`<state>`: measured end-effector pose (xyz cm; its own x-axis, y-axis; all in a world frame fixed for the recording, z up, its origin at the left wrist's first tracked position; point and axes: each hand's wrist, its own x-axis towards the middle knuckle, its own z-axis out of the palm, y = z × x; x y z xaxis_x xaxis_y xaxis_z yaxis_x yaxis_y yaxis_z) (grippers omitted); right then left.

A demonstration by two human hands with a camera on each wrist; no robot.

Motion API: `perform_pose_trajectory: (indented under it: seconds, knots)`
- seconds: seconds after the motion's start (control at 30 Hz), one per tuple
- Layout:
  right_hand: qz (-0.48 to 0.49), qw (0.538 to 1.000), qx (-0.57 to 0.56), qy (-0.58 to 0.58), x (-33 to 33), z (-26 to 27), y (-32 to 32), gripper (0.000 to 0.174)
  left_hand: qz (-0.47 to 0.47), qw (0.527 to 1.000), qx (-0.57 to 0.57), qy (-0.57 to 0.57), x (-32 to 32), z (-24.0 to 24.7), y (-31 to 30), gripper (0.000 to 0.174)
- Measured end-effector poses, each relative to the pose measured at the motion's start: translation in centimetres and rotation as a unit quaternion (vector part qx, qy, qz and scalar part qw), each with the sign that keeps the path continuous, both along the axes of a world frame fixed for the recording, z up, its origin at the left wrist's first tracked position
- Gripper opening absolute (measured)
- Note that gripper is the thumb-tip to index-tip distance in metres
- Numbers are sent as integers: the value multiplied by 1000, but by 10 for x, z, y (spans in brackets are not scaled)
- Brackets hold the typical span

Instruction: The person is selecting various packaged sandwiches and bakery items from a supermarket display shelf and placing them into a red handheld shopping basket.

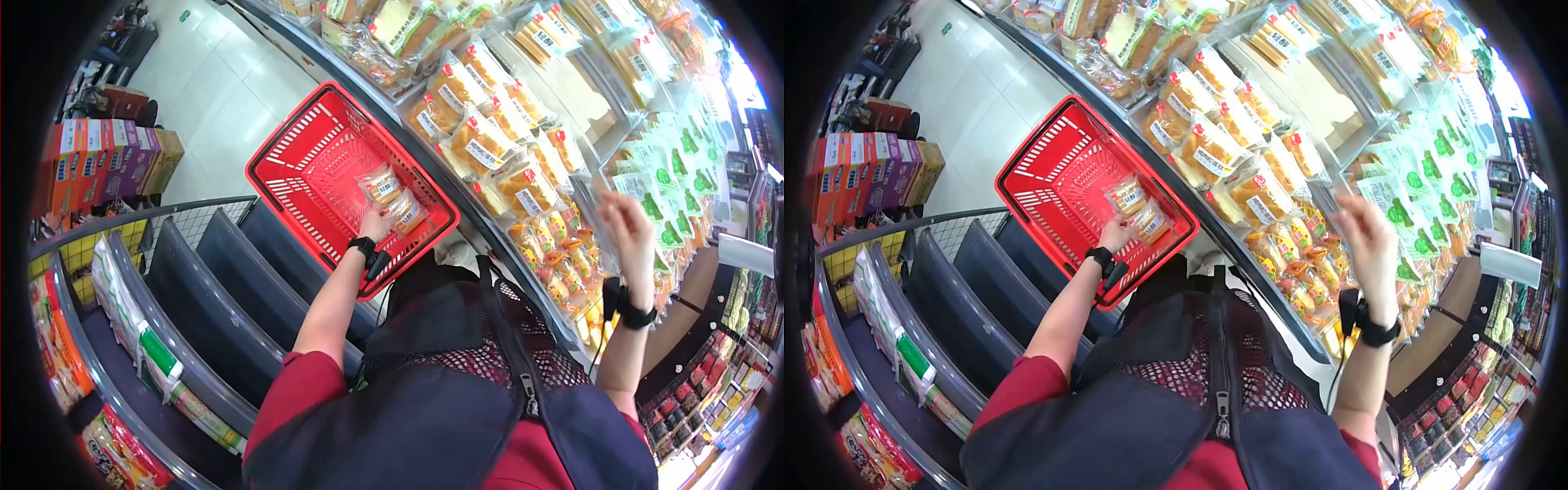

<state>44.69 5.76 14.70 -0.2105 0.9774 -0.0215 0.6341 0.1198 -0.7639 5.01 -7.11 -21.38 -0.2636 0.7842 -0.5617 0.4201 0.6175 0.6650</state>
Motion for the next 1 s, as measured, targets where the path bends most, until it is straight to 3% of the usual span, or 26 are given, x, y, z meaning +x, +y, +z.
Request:
perform_pose_trajectory:
  seconds: [0.03, 0.1, 0.17, 0.23, 0.33, 0.43, 0.47, 0.5, 0.57, 0.6, 0.63, 0.77, 0.83, 0.97, 1.0]
  knots:
    - [-11, 999, -31, -31, -3, 9, -4, 19, -4, 1000, -1, -1, 5, -6, 0, 54]
    - [-58, 996, -56, 27, 14, -18, -37, 18, -69, 983, 8, 167, 13, -17, -2, 66]
    - [-84, 992, -85, 43, 20, -24, -47, 18, -92, 981, 1, 173, 10, -23, 1, 73]
    - [-114, 984, -109, 86, 27, -31, -64, 19, -79, 985, -68, 135, 7, -29, 2, 59]
    - [-118, 983, -119, 79, 28, -32, -69, 19, -9, 998, -27, 60, -15, -119, -18, 53]
    - [-101, 984, -127, 79, 23, -35, -66, 19, -18, 993, -86, 78, -8, -23, -6, 38]
    - [-99, 984, -126, 80, 20, -36, -64, 19, -7, 996, -32, 85, -9, -21, -7, 20]
    - [-84, 985, -125, 84, 18, -37, -61, 19, -6, 996, -31, 86, -10, -19, -7, 20]
    - [-67, 986, -122, 90, 10, -38, -58, 19, -94, 989, -22, 112, -5, 3, -3, 20]
    - [-53, 987, -121, 95, 6, -38, -57, 18, -93, 979, 100, 154, 0, 18, -7, 18]
    - [-39, 987, -121, 100, 1, -39, -55, 18, -92, 978, 101, 156, 0, 32, -7, 18]
    - [32, 986, -156, 50, -34, -29, -46, 20, 11, 996, 89, -19, -12, 111, -13, 15]
    - [94, 980, -161, 66, -50, -33, -40, 19, 54, 964, 141, -219, -24, 127, -20, 11]
    - [182, 970, -130, 90, -83, -38, -25, 33, 70, 913, 150, -373, -16, 203, -17, 7]
    - [211, 967, -113, 90, -92, -32, -23, 40, 58, 881, 155, -443, -13, 215, -16, 8]
